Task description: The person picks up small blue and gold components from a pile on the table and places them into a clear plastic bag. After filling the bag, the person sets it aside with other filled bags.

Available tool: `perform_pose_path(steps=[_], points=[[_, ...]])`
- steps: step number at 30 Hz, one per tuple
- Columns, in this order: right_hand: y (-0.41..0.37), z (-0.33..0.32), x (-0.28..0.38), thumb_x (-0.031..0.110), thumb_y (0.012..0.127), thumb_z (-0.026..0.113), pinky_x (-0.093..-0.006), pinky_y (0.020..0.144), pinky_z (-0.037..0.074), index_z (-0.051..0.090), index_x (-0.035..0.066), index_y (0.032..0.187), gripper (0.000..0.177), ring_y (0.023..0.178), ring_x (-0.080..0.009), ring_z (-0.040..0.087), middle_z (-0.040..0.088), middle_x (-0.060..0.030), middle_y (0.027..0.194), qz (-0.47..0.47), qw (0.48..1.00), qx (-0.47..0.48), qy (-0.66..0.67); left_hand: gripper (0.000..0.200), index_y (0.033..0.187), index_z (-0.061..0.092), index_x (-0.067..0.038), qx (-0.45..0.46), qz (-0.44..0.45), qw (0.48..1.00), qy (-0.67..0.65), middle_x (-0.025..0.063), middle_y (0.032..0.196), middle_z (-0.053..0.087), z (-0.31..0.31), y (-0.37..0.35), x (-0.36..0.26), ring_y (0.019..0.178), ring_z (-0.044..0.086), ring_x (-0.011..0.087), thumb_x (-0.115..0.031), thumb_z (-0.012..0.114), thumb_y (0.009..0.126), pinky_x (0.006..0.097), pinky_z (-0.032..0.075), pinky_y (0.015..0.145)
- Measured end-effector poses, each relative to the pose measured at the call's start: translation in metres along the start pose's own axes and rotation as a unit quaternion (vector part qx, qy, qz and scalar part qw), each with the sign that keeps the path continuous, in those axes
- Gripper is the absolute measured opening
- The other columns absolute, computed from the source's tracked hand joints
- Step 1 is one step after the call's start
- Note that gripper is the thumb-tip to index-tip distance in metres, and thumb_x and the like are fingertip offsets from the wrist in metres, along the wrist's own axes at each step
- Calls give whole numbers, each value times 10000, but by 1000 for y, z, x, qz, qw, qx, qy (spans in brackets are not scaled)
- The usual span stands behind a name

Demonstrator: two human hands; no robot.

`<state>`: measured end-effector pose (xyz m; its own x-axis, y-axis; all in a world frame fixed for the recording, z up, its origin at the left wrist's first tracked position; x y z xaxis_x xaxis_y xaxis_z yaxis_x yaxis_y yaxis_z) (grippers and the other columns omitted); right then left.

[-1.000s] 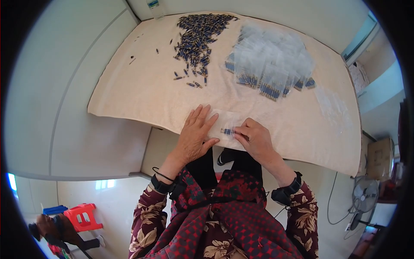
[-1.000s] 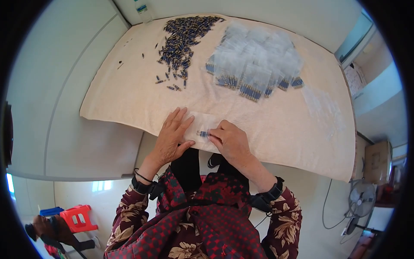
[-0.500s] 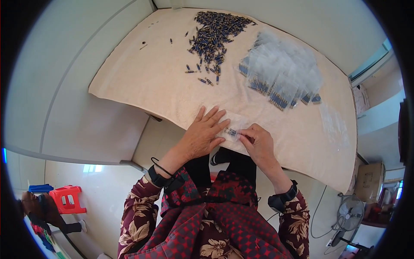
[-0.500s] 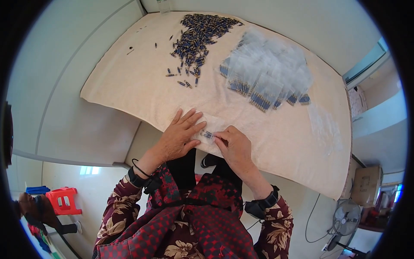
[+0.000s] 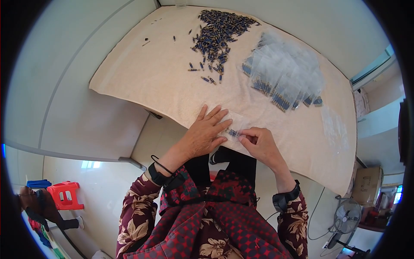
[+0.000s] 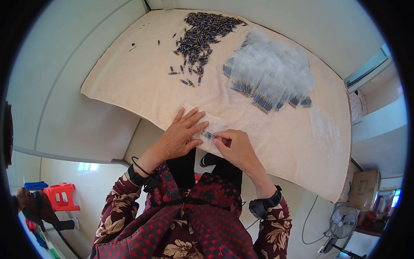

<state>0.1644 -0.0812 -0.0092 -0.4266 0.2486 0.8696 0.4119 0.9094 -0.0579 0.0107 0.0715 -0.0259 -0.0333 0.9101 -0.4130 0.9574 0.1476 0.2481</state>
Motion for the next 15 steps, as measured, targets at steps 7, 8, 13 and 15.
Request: perform_pose_path(steps=[7,8,13,15], points=[[-8,10,8,62,784,715,-228,547,422,665,-42,1014,257,588,-107,524,575,-70,782,-25,999,-28,-14,524,1312,502,-88,-16,-9,1000,0,155,1432,389,1,-1,-3,1382,278,334,-216,647,825,522,143,1139],[-9,13,8,58,782,716,-231,550,430,660,-43,1025,269,590,-113,533,579,-78,807,-31,998,-49,-17,524,1311,501,-89,-20,-13,1000,-1,157,1429,392,2,0,-4,1380,279,339,-214,649,825,522,145,1139],[-5,15,8,49,791,704,-245,571,466,655,-29,1048,273,605,-141,573,591,-103,883,-35,994,-95,-38,535,1319,491,-96,-38,-29,999,9,168,1425,390,5,-2,-9,1376,277,359,-211,655,823,520,146,1139],[-2,11,9,45,801,691,-253,580,476,645,-7,1088,296,626,-142,591,591,-114,912,-29,995,-80,-58,551,1328,483,-100,-39,-50,998,10,178,1442,361,6,-3,-10,1379,269,363,-218,660,820,515,146,1141]])
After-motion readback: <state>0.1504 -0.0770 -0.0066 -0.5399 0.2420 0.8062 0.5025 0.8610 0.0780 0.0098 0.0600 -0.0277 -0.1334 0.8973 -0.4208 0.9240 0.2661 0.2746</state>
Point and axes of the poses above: each hand's wrist, its own y-axis towards the middle knuckle, its own z-axis out of the palm, x = y × z, the point moved 1 cm from there along y, towards the middle knuckle
